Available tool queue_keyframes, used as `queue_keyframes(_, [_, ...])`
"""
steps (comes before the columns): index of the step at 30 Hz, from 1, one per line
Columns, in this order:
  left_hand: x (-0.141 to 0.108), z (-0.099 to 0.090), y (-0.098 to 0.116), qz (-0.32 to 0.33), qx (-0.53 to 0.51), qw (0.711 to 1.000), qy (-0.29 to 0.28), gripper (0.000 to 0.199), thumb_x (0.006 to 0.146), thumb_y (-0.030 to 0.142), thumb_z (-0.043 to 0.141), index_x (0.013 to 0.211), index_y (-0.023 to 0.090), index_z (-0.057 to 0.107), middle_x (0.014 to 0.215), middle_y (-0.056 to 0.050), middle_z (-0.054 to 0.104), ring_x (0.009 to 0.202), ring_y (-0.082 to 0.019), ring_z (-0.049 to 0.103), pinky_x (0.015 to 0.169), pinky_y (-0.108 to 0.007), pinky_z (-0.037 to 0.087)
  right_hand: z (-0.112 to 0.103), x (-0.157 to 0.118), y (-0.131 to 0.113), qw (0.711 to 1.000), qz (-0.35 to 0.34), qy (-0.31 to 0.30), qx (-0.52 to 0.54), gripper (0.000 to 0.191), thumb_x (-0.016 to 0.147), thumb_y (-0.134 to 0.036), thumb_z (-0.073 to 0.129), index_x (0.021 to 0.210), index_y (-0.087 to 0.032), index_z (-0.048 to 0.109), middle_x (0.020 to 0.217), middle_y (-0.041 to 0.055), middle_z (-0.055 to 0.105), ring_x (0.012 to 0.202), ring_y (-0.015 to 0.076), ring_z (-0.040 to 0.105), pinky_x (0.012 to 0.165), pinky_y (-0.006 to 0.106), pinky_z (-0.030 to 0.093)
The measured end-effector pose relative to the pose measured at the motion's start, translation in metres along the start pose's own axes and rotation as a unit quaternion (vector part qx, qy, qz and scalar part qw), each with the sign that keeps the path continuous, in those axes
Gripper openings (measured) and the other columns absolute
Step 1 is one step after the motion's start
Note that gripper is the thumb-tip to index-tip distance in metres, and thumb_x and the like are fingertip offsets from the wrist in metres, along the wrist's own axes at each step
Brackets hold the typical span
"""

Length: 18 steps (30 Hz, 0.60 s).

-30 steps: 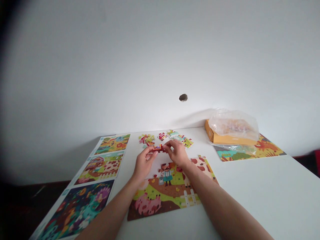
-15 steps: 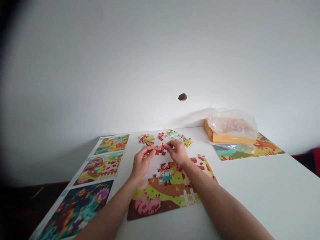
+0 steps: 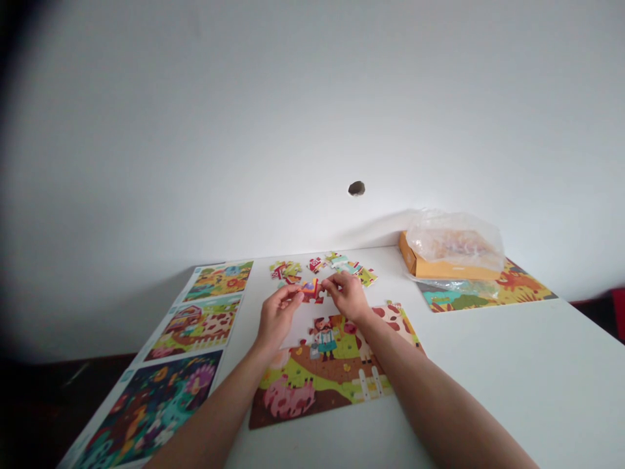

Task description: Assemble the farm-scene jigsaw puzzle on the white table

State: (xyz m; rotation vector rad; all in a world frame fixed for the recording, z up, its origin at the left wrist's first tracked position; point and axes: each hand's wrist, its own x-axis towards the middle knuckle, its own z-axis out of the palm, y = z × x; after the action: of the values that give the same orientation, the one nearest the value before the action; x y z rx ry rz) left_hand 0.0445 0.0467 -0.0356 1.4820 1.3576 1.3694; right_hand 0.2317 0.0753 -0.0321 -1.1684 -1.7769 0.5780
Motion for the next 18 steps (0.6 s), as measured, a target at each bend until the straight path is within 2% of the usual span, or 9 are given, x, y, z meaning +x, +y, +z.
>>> queue_keyframes(7, [0.0009,-0.0005,-0.0032,-0.001,0.000,1.000,0.008,0.024,0.080,0.037,0.063,0.091,0.017,0.069,0.091,-0.005,0.072,0.081,-0.018,0.065,0.073,-0.027,0.048,0.0023,0.0014,0.0052,0.999,0.023,-0.008,0.039,0.042,0.091,-0.049,0.049,0.069,-0.017,0.065,0.061,-0.0002,0.057,0.059,0.0128,0.051,0.056,0.023,0.038])
queue_keyframes(18, [0.0007,0.0002,-0.0035,-0.001,-0.007,1.000,0.017,0.023,0.079,0.036,0.064,0.090,0.017,0.070,0.092,-0.006,0.072,0.082,-0.018,0.066,0.074,-0.027,0.049,0.0032,0.0011,0.0085,0.998,0.034,-0.020,0.048,0.043,0.091,-0.050,0.049,0.073,-0.016,0.068,0.064,0.0007,0.060,0.061,0.0132,0.053,0.058,0.024,0.040])
